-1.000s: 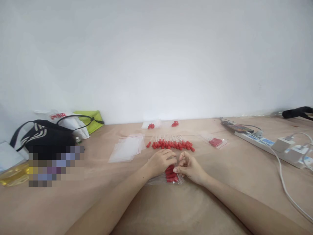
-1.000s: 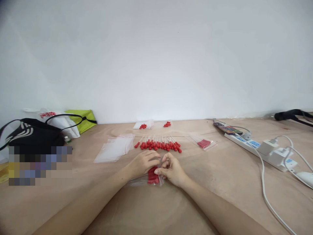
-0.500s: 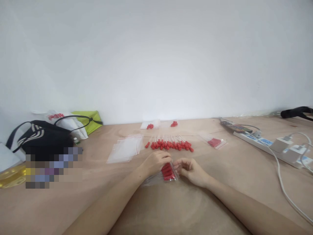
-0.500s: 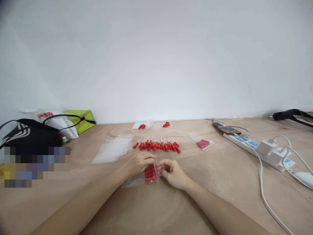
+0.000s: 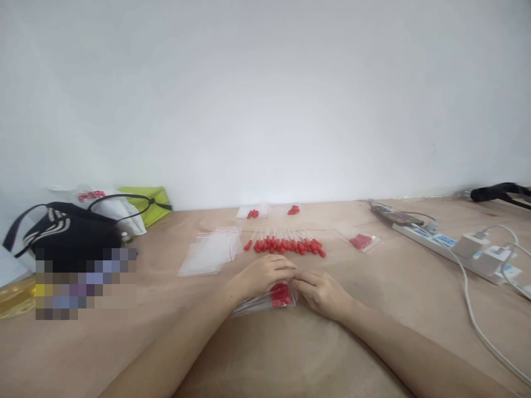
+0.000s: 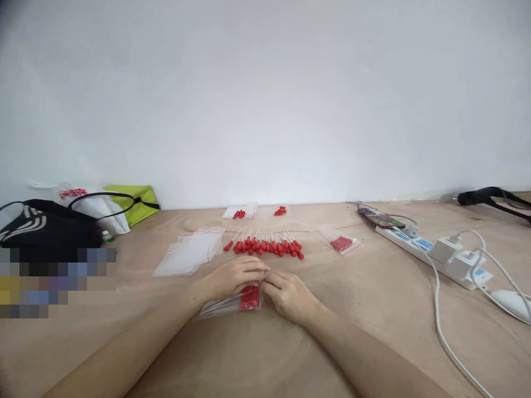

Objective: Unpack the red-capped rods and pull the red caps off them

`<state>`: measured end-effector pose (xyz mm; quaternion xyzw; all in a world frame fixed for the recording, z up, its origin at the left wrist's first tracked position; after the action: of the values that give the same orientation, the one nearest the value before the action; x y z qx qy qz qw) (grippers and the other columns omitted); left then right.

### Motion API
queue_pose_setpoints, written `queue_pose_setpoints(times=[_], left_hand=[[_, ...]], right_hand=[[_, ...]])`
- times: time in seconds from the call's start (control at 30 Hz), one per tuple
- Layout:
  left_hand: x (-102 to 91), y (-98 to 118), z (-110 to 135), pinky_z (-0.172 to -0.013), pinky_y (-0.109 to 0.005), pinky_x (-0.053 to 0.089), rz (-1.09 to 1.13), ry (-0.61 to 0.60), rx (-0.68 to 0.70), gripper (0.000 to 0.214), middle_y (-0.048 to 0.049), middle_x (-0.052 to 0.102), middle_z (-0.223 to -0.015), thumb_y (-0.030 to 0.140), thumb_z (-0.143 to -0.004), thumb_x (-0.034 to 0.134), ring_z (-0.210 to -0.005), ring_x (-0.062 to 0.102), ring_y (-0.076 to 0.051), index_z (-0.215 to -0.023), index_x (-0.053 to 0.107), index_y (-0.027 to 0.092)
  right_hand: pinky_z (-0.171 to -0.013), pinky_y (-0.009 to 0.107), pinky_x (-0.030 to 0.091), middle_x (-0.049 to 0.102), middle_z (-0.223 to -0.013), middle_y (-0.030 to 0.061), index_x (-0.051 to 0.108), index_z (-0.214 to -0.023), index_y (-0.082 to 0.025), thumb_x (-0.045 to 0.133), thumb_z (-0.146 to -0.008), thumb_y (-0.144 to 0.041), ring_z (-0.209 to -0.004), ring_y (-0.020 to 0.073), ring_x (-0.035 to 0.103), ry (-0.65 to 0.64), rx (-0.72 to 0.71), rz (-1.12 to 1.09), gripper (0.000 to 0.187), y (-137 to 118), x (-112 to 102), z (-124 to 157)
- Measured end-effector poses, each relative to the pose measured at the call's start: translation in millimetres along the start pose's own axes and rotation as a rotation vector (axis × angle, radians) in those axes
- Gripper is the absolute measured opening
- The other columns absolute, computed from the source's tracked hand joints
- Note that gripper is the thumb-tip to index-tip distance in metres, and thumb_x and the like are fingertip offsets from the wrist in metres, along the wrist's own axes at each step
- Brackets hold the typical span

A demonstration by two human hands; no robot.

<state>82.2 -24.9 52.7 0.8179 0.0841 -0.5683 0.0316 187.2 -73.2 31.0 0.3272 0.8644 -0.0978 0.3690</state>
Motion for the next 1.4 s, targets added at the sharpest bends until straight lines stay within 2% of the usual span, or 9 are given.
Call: queue_pose_setpoints(times=[0.13,0.3,0.6,0.8,0.9,1.0,1.17,1.3,1.4], left_hand=[[-2.3,5,-3,-0.078,-0.027,0.044,-0.034,0.072,0.062,0.017,-0.0037,0.065,-0.087,0.015,-0.084,0.042,-0.086,0.054,-0.014,-0.085,0.059,0.014],[-2.4,10,0,-0.072,-0.026,0.044,-0.201,0.160,0.182,0.021,-0.0021,0.065,-0.080,0.010,-0.084,0.041,-0.080,0.054,-0.013,-0.073,0.059,0.015],[6.4,11,3,-0.076,-0.025,0.043,-0.282,0.097,0.246,0.025,-0.0027,0.062,-0.080,0.012,-0.086,0.038,-0.081,0.053,-0.012,-0.068,0.056,0.016],[11.8,14,1,-0.080,-0.026,0.043,-0.228,0.046,0.300,0.031,-0.0025,0.060,-0.078,0.010,-0.087,0.031,-0.083,0.053,-0.011,-0.067,0.053,0.017],[4.1,10,1,-0.081,-0.027,0.043,-0.190,0.047,0.272,0.032,-0.0030,0.060,-0.080,0.009,-0.087,0.029,-0.087,0.054,-0.011,-0.067,0.053,0.017],[-12.7,4,3,-0.083,-0.028,0.043,-0.212,0.080,0.248,0.026,-0.0046,0.061,-0.086,0.009,-0.087,0.033,-0.095,0.052,-0.013,-0.074,0.055,0.016],[-28.5,-4,5,-0.087,-0.030,0.042,-0.238,0.089,0.129,0.025,-0.0075,0.061,-0.094,0.011,-0.087,0.032,-0.102,0.049,-0.015,-0.086,0.056,0.015],[-20.5,-10,15,-0.082,-0.030,0.045,-0.097,0.006,-0.202,0.021,-0.0062,0.060,-0.097,0.023,-0.086,0.039,-0.092,0.055,-0.015,-0.100,0.053,0.017],[-16.9,-8,38,-0.083,-0.031,0.045,0.050,0.000,-0.436,0.030,-0.0070,0.057,-0.108,0.032,-0.084,0.044,-0.098,0.053,-0.017,-0.111,0.047,0.019]], right_hand=[[-0.057,0.024,0.044,0.061,-0.074,0.0063,0.058,-0.082,-0.015,0.029,-0.083,-0.009,-0.063,0.0127,0.052,-0.023,-0.021,0.022,0.030,-1,2,0],[-0.058,0.025,0.041,0.058,-0.071,0.0062,0.056,-0.077,-0.015,0.029,-0.083,-0.008,-0.064,0.0132,0.050,-0.051,-0.012,0.012,0.029,0,3,1],[-0.055,0.026,0.031,0.050,-0.059,0.0024,0.051,-0.062,-0.015,0.029,-0.085,-0.010,-0.056,0.0118,0.042,-0.053,-0.118,0.152,0.033,-2,7,-1],[-0.055,0.028,0.027,0.050,-0.058,0.0018,0.051,-0.062,-0.015,0.031,-0.086,-0.010,-0.057,0.0123,0.041,-0.082,-0.218,0.191,0.032,-7,9,-3],[-0.055,0.028,0.027,0.050,-0.058,0.0020,0.051,-0.063,-0.016,0.033,-0.085,-0.011,-0.058,0.0124,0.041,-0.139,-0.204,0.174,0.029,-4,12,-1],[-0.056,0.028,0.028,0.050,-0.060,0.0022,0.050,-0.061,-0.016,0.036,-0.082,-0.011,-0.059,0.0128,0.040,-0.181,-0.132,0.133,0.025,2,11,0],[-0.059,0.028,0.031,0.052,-0.069,0.0040,0.051,-0.063,-0.016,0.041,-0.077,-0.012,-0.066,0.0137,0.042,-0.231,0.012,0.020,0.017,10,4,-1],[-0.063,0.029,0.034,0.053,-0.071,0.0038,0.054,-0.064,-0.016,0.046,-0.065,-0.009,-0.068,0.0146,0.043,-0.262,0.113,-0.122,0.011,16,0,3],[-0.064,0.027,0.037,0.054,-0.066,0.0019,0.060,-0.073,-0.018,0.044,-0.064,-0.006,-0.068,0.0143,0.045,-0.291,0.249,-0.286,0.021,22,1,5]])
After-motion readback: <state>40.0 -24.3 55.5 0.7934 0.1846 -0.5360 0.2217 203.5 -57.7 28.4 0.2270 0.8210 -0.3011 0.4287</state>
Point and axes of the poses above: each hand's wrist, its own z-axis away from the middle knuckle, its own x-axis out of the palm, y = z × x, the point moved 5 cm from there along -z, towards the middle knuckle
